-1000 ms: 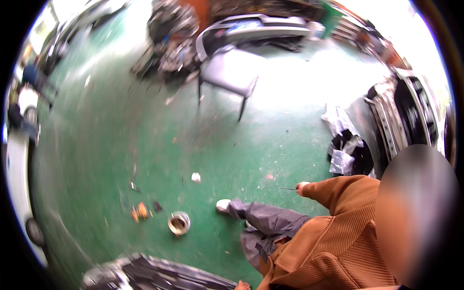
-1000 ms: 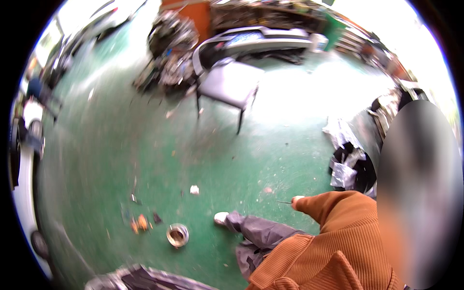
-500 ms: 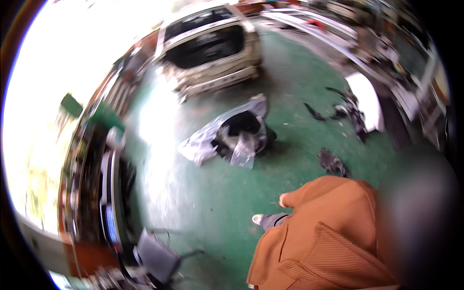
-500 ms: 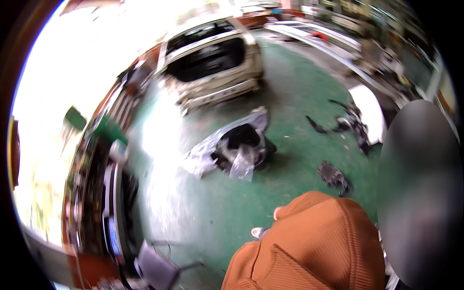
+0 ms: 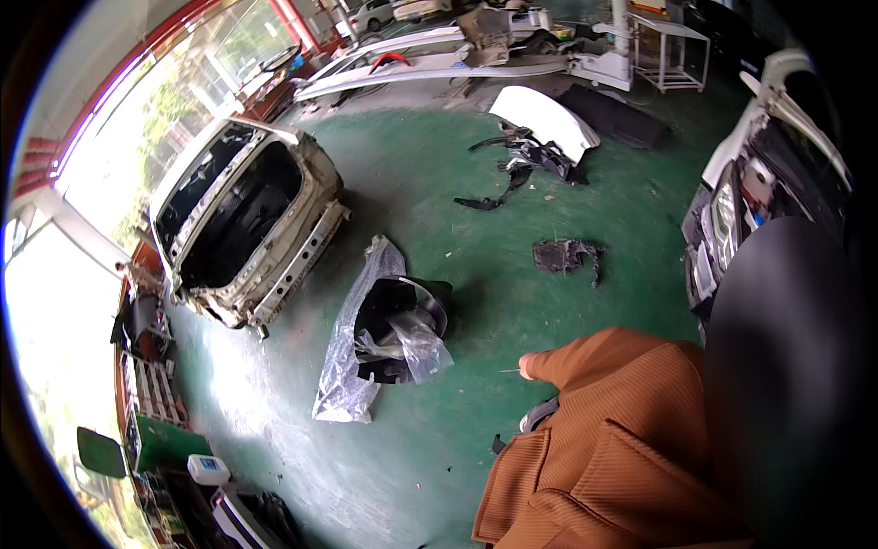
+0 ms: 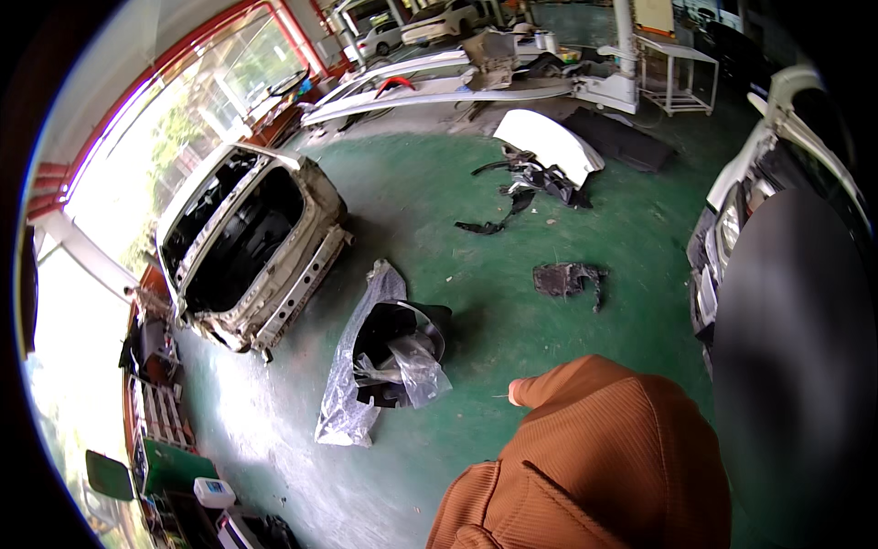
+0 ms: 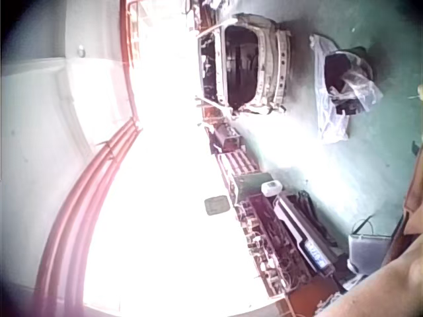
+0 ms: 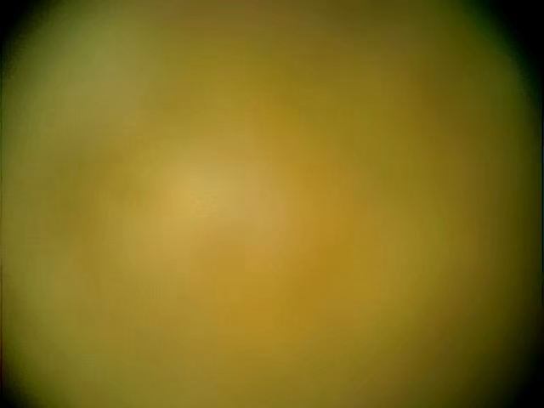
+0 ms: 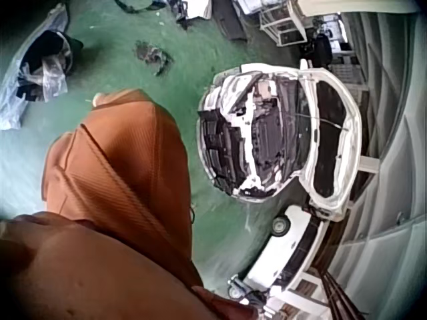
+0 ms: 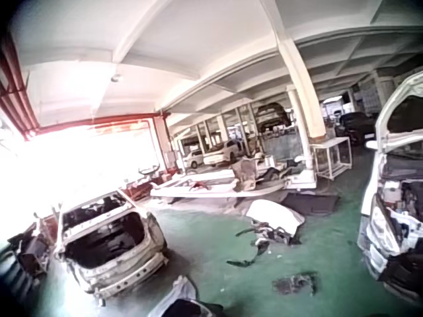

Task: The person is repairing a white car bumper in a garage. They use a screwdriver to remove screws from the black plastic grille section, then walk to a shelf to retrieve a small metal part from a container. They return to the bumper and use a socket wrench to tighten bolts on the bumper assembly.

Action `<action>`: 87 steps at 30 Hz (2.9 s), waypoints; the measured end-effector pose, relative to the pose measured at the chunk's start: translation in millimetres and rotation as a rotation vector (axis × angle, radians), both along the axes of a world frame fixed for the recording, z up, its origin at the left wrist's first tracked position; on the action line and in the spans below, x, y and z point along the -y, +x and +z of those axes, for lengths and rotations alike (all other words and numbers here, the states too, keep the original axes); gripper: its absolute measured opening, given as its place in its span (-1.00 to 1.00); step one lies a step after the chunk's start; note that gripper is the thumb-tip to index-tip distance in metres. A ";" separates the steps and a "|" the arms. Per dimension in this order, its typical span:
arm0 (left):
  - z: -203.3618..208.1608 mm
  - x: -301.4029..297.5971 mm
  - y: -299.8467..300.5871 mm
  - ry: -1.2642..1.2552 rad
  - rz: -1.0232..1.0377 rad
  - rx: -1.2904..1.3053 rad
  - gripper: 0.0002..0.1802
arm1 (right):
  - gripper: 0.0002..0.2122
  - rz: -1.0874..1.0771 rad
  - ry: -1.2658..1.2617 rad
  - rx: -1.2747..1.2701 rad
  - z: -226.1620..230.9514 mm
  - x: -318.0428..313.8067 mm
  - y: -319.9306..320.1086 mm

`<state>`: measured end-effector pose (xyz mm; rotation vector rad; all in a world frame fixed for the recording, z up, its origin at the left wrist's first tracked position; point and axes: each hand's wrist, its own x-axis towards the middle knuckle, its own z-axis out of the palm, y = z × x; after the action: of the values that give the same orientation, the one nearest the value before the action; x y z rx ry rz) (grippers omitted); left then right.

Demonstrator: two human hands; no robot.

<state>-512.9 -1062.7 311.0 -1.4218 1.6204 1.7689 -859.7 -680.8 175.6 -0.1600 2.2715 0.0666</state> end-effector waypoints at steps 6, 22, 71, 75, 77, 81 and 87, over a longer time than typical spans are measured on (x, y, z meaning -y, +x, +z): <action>-4.0 94.1 56.8 -0.008 0.010 0.026 -0.39 | -0.66 -0.440 -0.259 0.001 92.3 139.0 103.3; -46.0 224.9 198.5 0.109 0.248 0.088 -0.57 | -0.67 -0.015 0.000 0.173 35.1 63.0 286.1; -72.2 790.5 292.1 -0.119 1.387 0.166 -0.70 | -0.80 -0.295 -0.276 0.217 61.2 991.3 -9.0; -83.4 790.6 235.0 0.102 1.326 0.292 -0.67 | -0.85 0.089 -0.197 0.326 16.2 1085.4 -45.7; -89.2 792.3 197.3 0.185 1.230 0.302 -0.66 | -0.86 0.803 -0.053 0.349 -30.5 1116.6 -104.9; -100.5 841.4 167.7 0.075 1.075 0.326 -0.62 | -0.82 -0.124 -0.230 0.378 4.0 1287.0 -149.2; -71.5 1017.6 107.7 0.128 1.336 0.252 -0.66 | -0.77 -0.283 -0.521 0.162 95.0 1509.6 -214.3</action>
<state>-405.1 -2080.3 239.5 -2.8086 0.2665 1.9830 -1074.0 -2190.3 270.7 -0.1084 2.0825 -0.6657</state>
